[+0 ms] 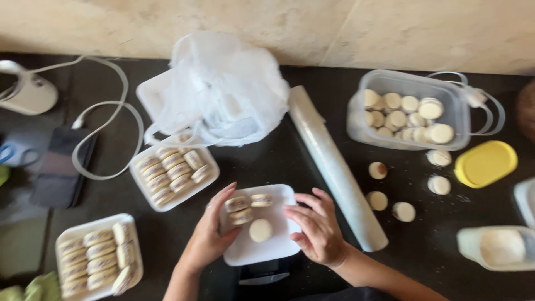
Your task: The person picks up alfajores from a container and arranges them into small white trays, occasionally weighing the trays on a digital scale.
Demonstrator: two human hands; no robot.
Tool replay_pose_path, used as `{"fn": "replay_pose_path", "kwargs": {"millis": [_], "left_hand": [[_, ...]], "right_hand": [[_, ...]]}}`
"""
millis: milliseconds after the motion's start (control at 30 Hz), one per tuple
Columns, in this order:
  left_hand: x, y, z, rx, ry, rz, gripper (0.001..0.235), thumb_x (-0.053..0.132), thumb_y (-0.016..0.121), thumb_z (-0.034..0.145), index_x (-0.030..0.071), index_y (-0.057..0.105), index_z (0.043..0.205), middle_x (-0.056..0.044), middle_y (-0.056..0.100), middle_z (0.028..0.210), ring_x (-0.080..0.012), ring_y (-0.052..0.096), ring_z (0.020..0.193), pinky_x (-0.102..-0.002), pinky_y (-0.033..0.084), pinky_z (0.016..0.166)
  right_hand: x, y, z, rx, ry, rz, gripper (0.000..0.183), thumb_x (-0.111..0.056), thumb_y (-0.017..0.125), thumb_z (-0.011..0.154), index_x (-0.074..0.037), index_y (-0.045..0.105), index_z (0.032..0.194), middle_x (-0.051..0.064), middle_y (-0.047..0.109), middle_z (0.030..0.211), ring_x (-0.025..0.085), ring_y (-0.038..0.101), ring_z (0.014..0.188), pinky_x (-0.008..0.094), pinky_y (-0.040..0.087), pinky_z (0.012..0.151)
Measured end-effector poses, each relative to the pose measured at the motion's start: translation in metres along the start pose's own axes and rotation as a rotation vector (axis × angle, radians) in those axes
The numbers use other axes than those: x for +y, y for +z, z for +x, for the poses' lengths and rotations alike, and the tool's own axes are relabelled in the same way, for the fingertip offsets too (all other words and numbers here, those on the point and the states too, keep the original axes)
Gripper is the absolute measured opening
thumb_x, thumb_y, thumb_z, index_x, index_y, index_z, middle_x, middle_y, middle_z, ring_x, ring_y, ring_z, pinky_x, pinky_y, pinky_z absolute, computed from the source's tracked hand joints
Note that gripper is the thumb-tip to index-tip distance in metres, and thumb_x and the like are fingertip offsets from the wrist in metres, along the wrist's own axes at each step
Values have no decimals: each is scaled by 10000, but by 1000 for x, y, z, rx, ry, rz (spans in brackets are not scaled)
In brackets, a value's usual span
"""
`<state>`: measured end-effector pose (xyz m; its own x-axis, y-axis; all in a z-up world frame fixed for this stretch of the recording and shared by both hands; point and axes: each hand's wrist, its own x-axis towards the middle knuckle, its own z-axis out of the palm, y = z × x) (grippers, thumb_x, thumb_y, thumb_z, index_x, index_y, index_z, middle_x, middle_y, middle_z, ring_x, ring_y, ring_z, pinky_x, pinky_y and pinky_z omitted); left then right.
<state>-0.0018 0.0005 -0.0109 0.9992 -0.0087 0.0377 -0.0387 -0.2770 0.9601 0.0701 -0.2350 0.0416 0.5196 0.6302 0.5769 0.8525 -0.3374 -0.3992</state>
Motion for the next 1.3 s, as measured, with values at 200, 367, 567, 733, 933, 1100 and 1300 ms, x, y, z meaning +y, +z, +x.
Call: {"fn": "replay_pose_path", "kwargs": {"millis": [200,367,567,733,933,1100,1300], "left_hand": [[-6,2,-5,12,-21,26,805,-41,700,649,88,351,1363,-115,369,1457,-255,339,1360,-369,255,1106],[-23,3,-10,26,-10,-3,826,-25,726,635,90,347,1360,-138,349,1466,-262,312,1380,-379,301,1090],[-35,1,-16,70,59,-90,881,-18,774,575,47,353,1346,-208,326,1460,-302,335,1372,-421,388,1055],[-25,0,-17,107,5,-70,917,12,792,535,41,362,1344,-181,345,1465,-281,353,1369,-413,398,1048],[14,-8,1,182,146,256,898,136,798,539,57,388,1334,-168,400,1438,-274,372,1363,-391,294,1112],[59,-3,27,198,356,338,713,186,721,664,22,417,1288,-202,396,1426,-370,339,1403,-489,296,1166],[82,8,45,109,416,347,644,181,725,705,69,436,1270,-208,369,1439,-387,310,1409,-518,301,1142]], "right_hand": [[6,-8,-4,150,-44,63,112,15,668,818,6,632,924,103,691,945,222,680,884,412,504,893],[55,-60,-18,153,58,-42,168,-46,562,881,-2,597,1039,126,623,983,217,642,765,320,547,727],[214,-164,-14,41,438,-623,161,-116,728,825,-106,638,958,15,672,867,213,631,705,389,488,660],[302,-196,1,-244,910,-577,317,-162,660,801,-127,639,1116,12,671,1072,247,622,936,371,462,806],[306,-177,27,-437,956,-736,295,-315,684,797,-168,632,1048,73,562,1060,292,591,956,456,470,734],[256,-154,65,-982,888,-656,389,-317,614,840,-200,530,1202,-11,533,1245,82,613,784,205,476,551],[278,-146,60,-1099,553,-560,238,-194,468,906,-281,615,1073,-78,546,1104,199,509,1009,440,461,708]]}}
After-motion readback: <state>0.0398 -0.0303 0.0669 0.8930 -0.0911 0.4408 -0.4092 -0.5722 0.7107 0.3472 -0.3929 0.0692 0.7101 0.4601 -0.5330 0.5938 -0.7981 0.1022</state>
